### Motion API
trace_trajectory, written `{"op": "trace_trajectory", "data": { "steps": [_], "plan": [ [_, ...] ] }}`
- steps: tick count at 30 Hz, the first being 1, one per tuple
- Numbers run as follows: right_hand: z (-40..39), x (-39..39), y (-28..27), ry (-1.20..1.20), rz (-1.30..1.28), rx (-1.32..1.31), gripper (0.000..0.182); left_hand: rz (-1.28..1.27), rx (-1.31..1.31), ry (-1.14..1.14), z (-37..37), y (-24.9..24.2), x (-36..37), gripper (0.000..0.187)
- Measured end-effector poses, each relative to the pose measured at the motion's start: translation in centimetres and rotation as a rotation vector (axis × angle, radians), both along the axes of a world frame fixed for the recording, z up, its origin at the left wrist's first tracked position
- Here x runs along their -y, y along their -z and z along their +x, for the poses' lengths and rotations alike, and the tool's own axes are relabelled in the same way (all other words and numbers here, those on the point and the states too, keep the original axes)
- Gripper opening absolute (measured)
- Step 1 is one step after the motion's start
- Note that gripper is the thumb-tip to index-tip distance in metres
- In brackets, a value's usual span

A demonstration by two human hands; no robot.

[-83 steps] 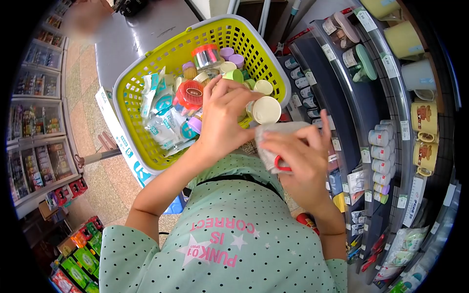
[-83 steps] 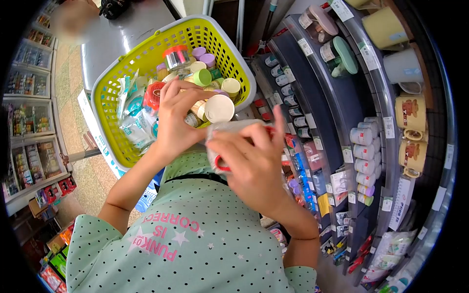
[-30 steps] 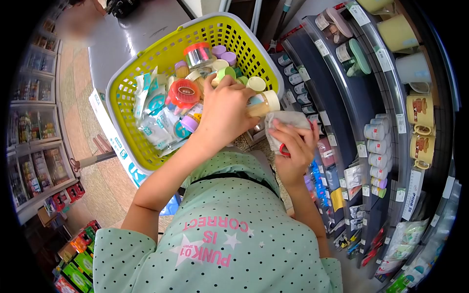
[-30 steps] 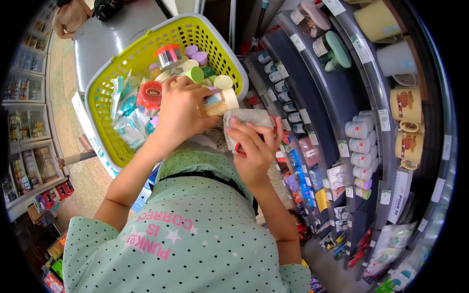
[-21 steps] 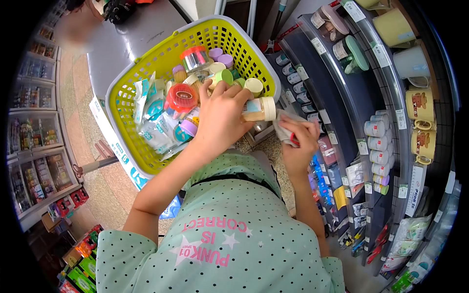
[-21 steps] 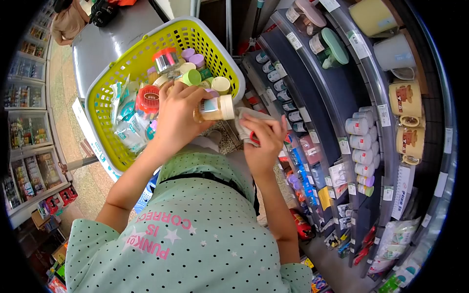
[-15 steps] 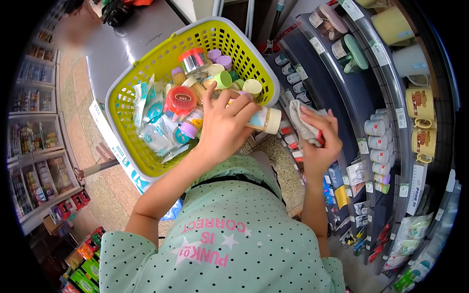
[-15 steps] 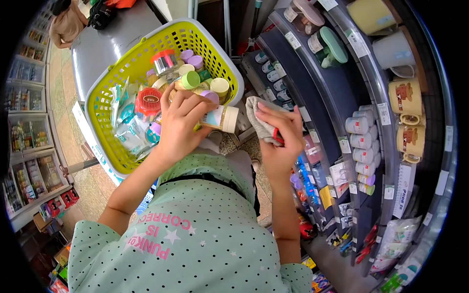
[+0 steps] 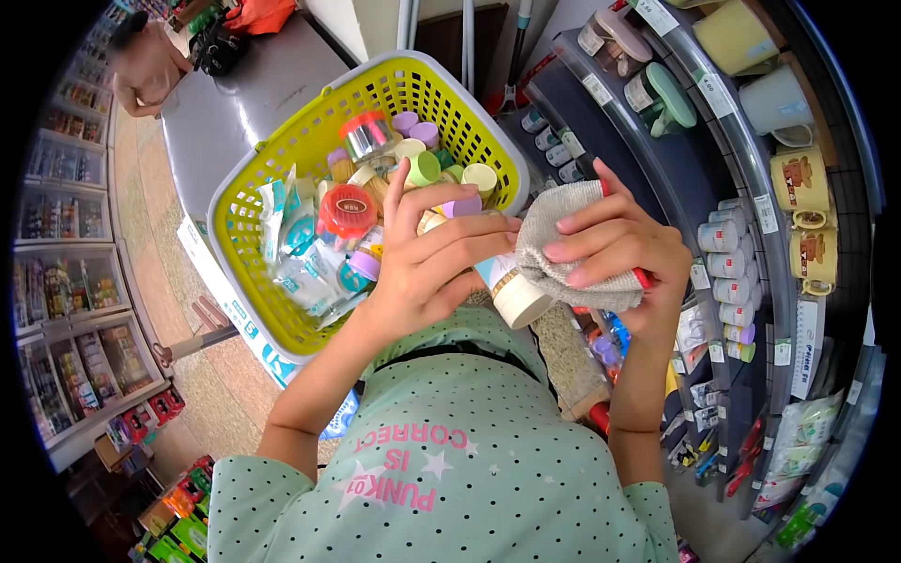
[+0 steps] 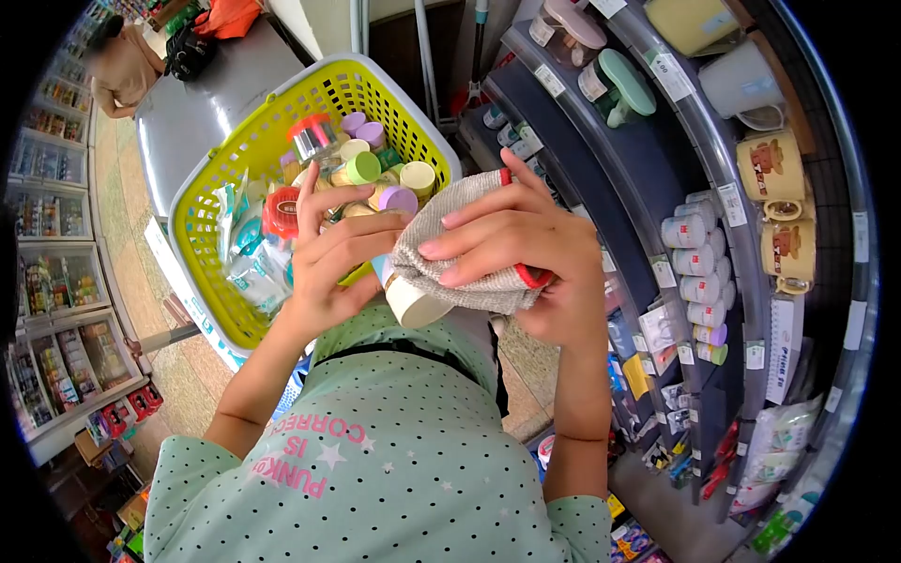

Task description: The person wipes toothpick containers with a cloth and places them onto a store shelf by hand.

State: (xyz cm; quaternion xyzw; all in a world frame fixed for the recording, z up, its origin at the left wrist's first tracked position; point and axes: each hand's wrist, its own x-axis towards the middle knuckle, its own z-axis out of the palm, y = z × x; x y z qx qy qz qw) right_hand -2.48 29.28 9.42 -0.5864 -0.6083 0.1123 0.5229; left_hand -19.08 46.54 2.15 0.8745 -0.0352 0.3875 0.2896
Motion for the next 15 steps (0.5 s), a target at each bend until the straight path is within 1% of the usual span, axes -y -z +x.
{"op": "trace_trajectory", "data": {
  "steps": [2,5,8,11,15],
  "plan": [
    [0.3,0.3,0.5,0.008,0.037,-0.035,0.019,-0.04,0.004,-0.004,0.0,-0.2,0.4,0.038],
    [-0.3,0.5,1.1,0.064,0.128,-0.238,0.016,-0.13,-0.013,-0.005,0.1,-0.8,1.2,0.04],
    [-1.6,0.8,1.7,0.213,0.195,-0.349,0.016,-0.215,-0.023,-0.005,0.5,-1.2,1.5,0.045],
    [-2.8,0.8,2.3,0.333,0.259,-0.447,0.022,-0.313,-0.039,-0.012,0.8,-1.6,1.9,0.052],
    [-4.2,0.9,2.6,0.439,0.27,-0.465,0.028,-0.481,0.02,-0.023,1.5,-1.5,2.5,0.057]
  ]
}}
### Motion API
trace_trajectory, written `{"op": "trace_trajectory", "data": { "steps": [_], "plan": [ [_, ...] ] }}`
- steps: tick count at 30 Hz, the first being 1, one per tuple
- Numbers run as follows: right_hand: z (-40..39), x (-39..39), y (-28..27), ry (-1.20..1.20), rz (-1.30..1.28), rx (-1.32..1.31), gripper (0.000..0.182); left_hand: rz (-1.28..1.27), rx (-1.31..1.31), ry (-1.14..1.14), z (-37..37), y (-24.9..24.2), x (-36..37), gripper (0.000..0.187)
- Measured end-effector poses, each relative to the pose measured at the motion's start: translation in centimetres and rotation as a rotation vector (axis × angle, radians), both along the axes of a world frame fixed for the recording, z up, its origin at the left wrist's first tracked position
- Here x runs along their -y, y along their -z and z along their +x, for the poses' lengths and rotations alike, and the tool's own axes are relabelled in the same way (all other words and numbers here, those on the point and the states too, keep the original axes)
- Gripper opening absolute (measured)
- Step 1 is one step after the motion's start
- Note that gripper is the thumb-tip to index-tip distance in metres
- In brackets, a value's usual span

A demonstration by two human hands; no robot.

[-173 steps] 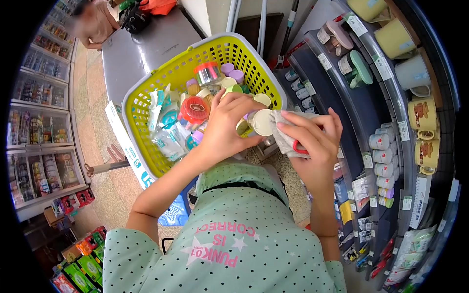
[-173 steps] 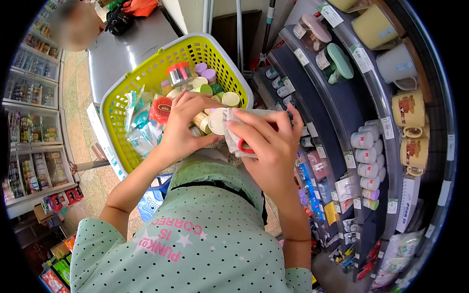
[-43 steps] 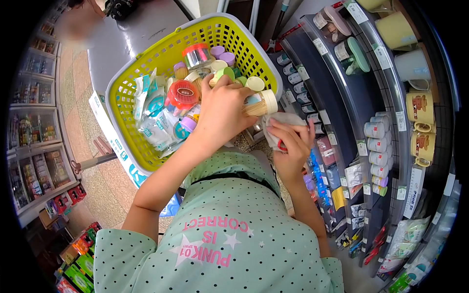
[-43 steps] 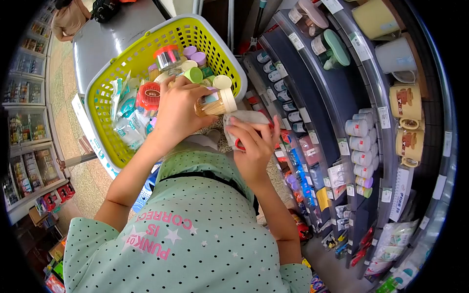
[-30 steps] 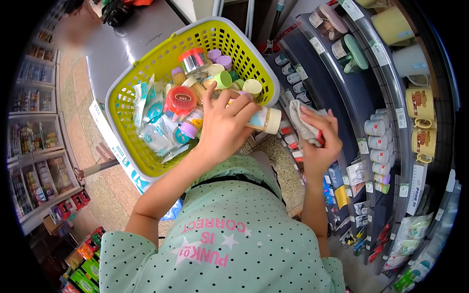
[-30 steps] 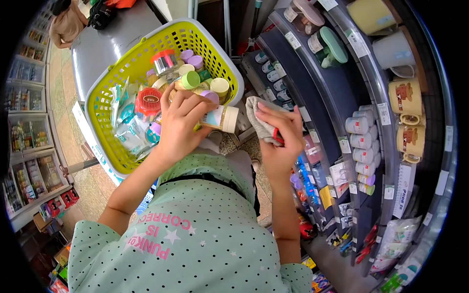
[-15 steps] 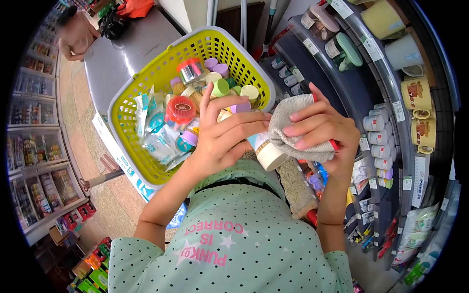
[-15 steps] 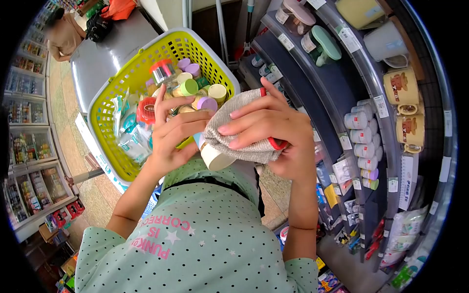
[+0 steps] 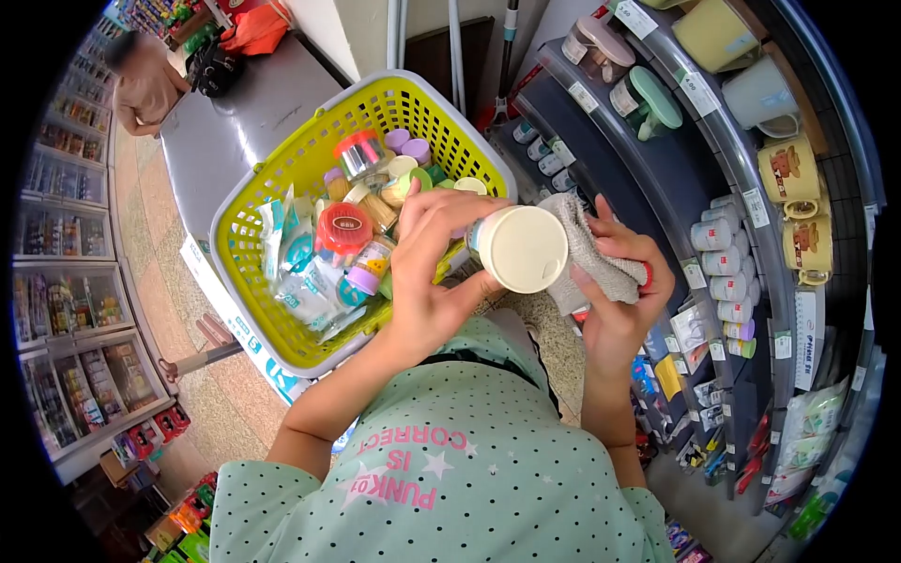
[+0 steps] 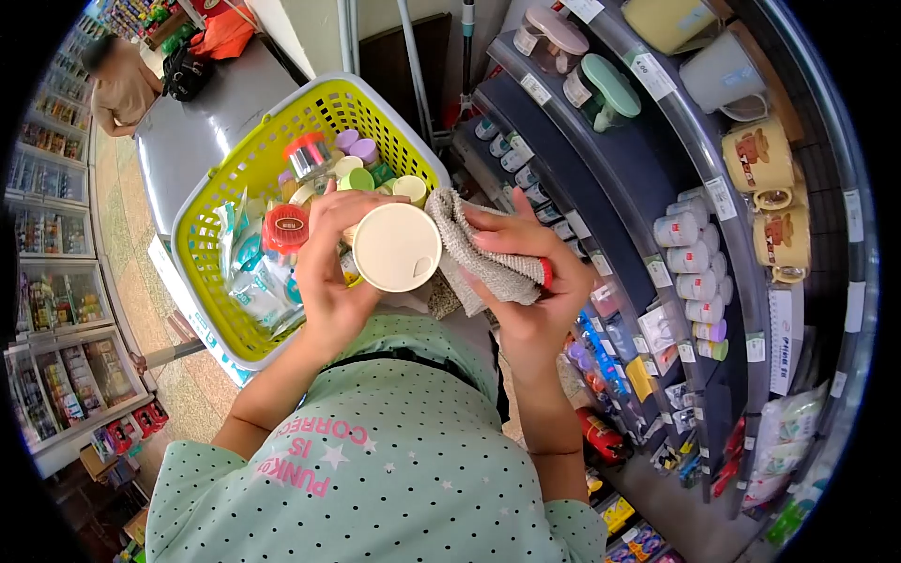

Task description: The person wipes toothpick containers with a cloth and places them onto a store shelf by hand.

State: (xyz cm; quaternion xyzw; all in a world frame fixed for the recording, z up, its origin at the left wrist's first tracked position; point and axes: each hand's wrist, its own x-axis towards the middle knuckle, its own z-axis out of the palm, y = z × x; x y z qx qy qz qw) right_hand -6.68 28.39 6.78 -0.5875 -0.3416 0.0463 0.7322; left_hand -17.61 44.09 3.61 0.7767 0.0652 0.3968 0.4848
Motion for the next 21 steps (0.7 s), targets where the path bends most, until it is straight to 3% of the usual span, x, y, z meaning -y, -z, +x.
{"op": "trace_trajectory", "data": {
  "steps": [14,21],
  "plan": [
    [-2.1,0.3,1.2,0.17,-0.131,0.236,0.025,0.083,-0.062,-0.24,1.0,-0.6,0.8,0.055],
    [-1.3,0.7,0.8,0.038,-0.151,0.204,0.02,-0.052,-0.186,-0.189,0.9,-0.9,0.2,0.056]
  ]
}}
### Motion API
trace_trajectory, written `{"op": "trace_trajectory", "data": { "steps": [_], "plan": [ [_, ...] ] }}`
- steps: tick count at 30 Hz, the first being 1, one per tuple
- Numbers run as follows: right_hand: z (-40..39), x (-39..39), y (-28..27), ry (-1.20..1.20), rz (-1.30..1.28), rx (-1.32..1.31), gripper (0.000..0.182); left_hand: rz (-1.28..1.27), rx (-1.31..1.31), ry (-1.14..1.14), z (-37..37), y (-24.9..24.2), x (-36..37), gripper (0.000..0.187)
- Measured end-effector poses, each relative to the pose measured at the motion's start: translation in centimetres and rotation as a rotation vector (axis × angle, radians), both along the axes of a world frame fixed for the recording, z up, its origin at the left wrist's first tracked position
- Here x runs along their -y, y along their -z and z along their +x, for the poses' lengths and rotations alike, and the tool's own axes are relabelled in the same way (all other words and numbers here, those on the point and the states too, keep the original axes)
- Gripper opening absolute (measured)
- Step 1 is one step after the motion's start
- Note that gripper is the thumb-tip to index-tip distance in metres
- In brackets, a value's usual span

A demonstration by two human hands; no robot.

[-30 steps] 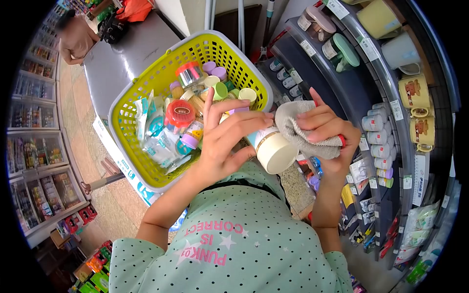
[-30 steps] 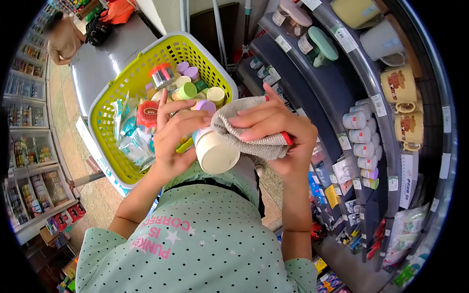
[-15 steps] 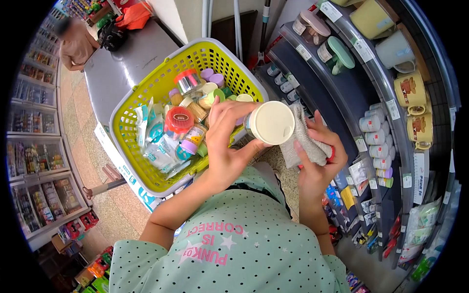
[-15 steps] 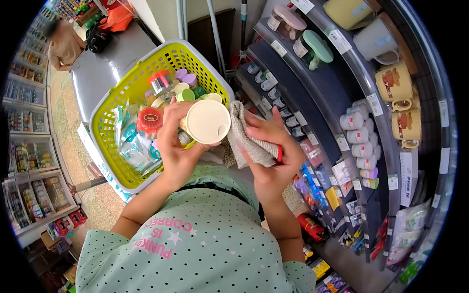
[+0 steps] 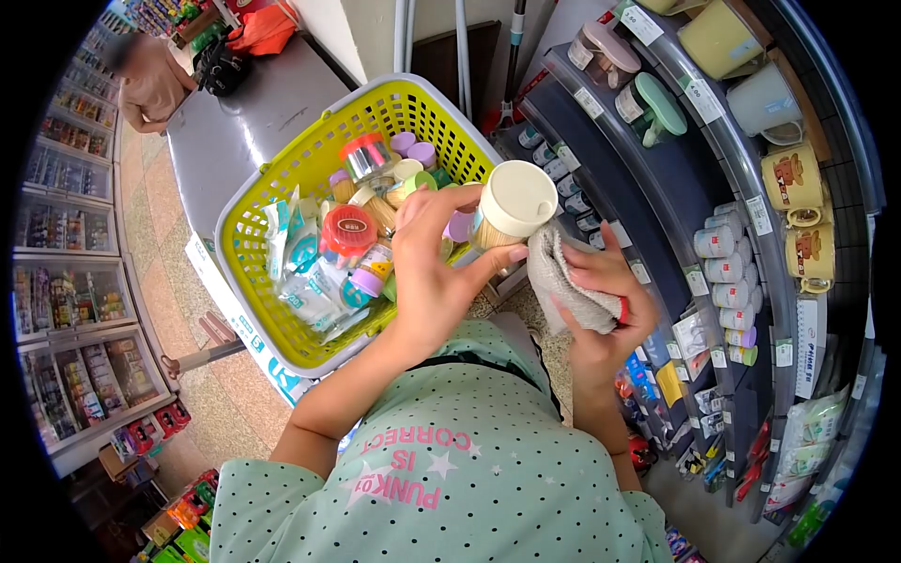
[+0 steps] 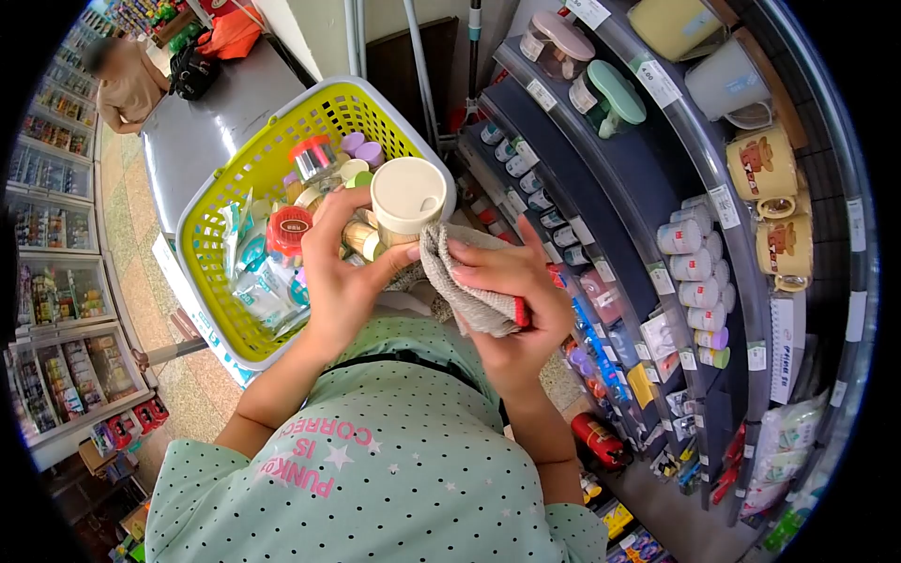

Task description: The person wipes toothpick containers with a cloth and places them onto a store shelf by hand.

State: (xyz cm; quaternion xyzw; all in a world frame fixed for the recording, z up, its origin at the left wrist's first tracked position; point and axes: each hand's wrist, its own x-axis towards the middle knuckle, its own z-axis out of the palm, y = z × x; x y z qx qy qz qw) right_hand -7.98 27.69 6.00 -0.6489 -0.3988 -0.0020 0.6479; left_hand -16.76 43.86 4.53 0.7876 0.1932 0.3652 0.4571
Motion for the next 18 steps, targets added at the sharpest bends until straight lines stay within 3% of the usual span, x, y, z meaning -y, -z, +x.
{"op": "trace_trajectory", "data": {
  "steps": [3,7,9,15,18],
  "plan": [
    [0.7,0.2,0.2,-0.007,0.115,-0.065,0.024,-0.152,-0.064,0.158,-0.1,0.3,-0.6,0.047],
    [0.6,-0.2,0.7,0.238,0.087,-0.348,0.027,-0.516,0.008,0.258,-0.1,0.3,-0.5,0.059],
    [0.6,-0.2,1.4,0.2,0.056,-0.393,0.028,-0.638,0.089,0.236,0.2,0.2,0.0,0.067],
    [-0.5,-1.2,2.9,0.193,-0.017,-0.368,0.028,-0.433,-0.119,0.275,0.1,0.2,-0.2,0.091],
    [-0.5,-1.3,3.4,0.214,-0.016,-0.403,0.028,-0.165,-0.152,0.305,-0.2,0.6,-0.7,0.099]
  ]
}}
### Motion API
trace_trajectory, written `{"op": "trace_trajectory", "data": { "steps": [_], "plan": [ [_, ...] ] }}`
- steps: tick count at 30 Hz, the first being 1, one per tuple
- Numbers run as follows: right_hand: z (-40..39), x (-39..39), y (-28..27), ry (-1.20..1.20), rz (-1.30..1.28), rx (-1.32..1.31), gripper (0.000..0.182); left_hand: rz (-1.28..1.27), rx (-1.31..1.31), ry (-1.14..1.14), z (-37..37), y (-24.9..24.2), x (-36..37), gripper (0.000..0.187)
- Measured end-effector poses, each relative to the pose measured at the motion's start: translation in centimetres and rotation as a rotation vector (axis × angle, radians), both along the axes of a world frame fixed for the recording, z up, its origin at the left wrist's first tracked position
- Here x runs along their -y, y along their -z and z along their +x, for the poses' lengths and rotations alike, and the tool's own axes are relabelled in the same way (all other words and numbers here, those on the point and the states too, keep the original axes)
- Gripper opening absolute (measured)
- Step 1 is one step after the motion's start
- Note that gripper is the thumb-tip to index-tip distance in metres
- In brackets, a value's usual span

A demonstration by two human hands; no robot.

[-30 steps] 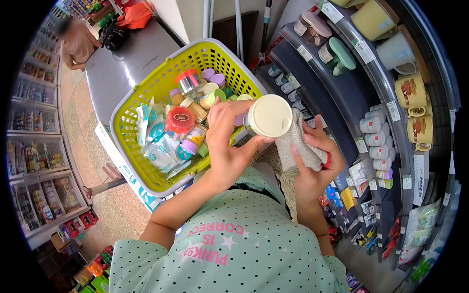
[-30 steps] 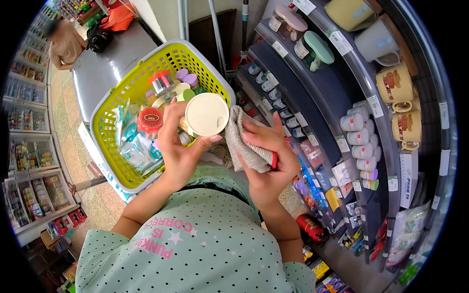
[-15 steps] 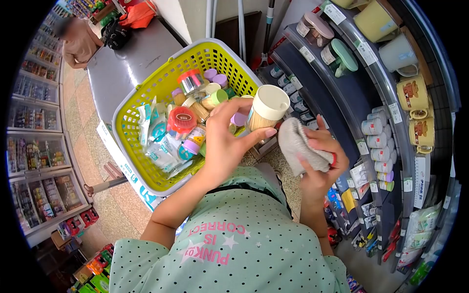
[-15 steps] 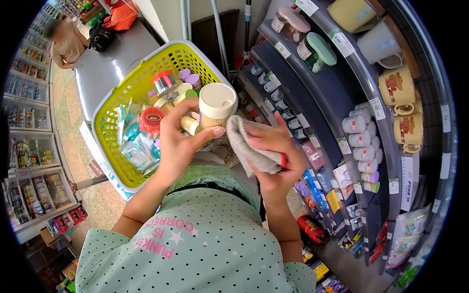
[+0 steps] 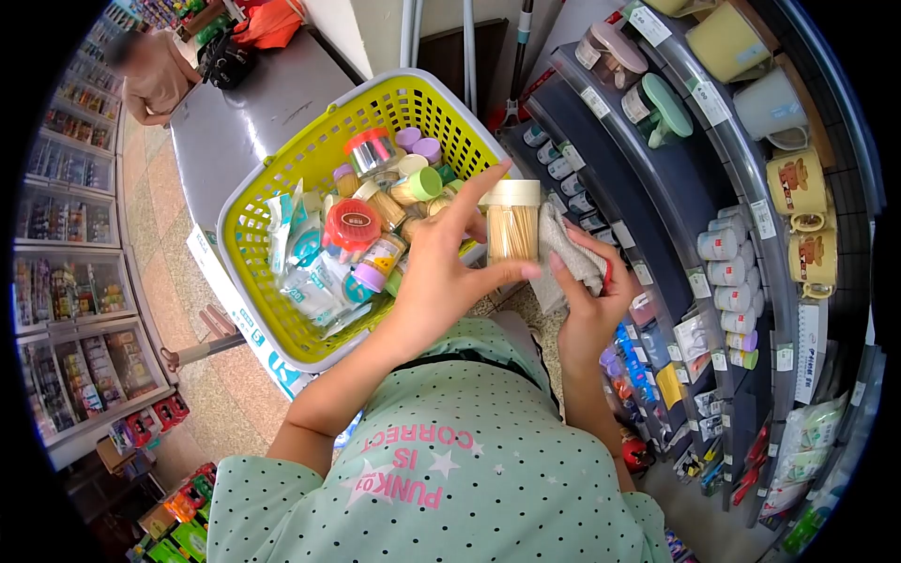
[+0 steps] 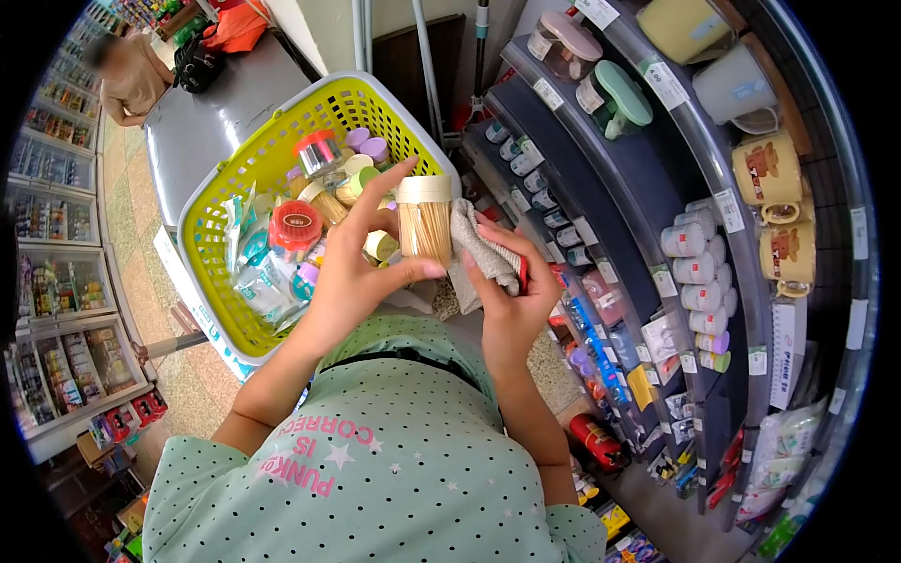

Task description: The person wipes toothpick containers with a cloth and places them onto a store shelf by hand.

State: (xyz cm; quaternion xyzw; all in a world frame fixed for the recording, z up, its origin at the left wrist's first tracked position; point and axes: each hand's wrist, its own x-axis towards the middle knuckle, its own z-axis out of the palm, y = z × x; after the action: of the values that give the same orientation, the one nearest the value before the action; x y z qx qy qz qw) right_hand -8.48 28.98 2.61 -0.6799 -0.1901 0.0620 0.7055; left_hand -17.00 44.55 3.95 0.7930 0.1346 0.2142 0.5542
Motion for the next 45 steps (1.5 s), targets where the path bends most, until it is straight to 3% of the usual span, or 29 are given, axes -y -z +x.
{"op": "trace_trajectory", "data": {
  "steps": [3,9,12,15,18,24,27,33,42,45],
  "plan": [
    [-0.1,-0.1,0.1,0.024,0.025,-0.049,0.03,0.0,-0.113,0.034,-0.5,-1.0,0.1,0.106],
    [-0.2,0.1,-0.3,-0.008,-0.031,-0.083,0.03,0.025,-0.199,0.042,-0.6,-1.4,-0.7,0.099],
    [-0.3,0.1,0.4,-0.043,0.011,-0.095,0.03,0.39,-0.387,-0.055,-0.8,-3.0,-0.3,0.093],
    [-0.5,0.1,0.4,-0.032,0.013,-0.114,0.028,0.455,-0.279,-0.121,-1.0,-2.3,-0.1,0.089],
    [-0.3,0.1,0.3,0.001,-0.023,0.043,0.027,0.617,-0.097,-0.194,-0.8,-1.3,-0.1,0.087],
    [1.9,0.0,-1.3,-0.172,-0.213,0.583,0.03,0.458,-0.114,-0.034,-0.8,-0.3,-0.5,0.093],
    [2.5,-0.6,-2.3,-0.216,-0.302,0.711,0.033,0.321,-0.063,0.021,-0.9,-0.6,-0.6,0.1],
    [2.4,-0.9,-3.2,-0.189,-0.386,0.811,0.036,0.317,0.173,-0.023,-0.9,1.1,-0.8,0.094],
    [1.3,-0.1,-3.4,-0.279,-0.384,0.802,0.04,0.299,0.234,-0.076,-1.2,2.1,-1.8,0.093],
    [1.7,0.4,-3.8,-0.374,-0.38,0.743,0.042,-0.016,0.252,-0.054,-1.2,2.4,-1.5,0.093]
  ]
}}
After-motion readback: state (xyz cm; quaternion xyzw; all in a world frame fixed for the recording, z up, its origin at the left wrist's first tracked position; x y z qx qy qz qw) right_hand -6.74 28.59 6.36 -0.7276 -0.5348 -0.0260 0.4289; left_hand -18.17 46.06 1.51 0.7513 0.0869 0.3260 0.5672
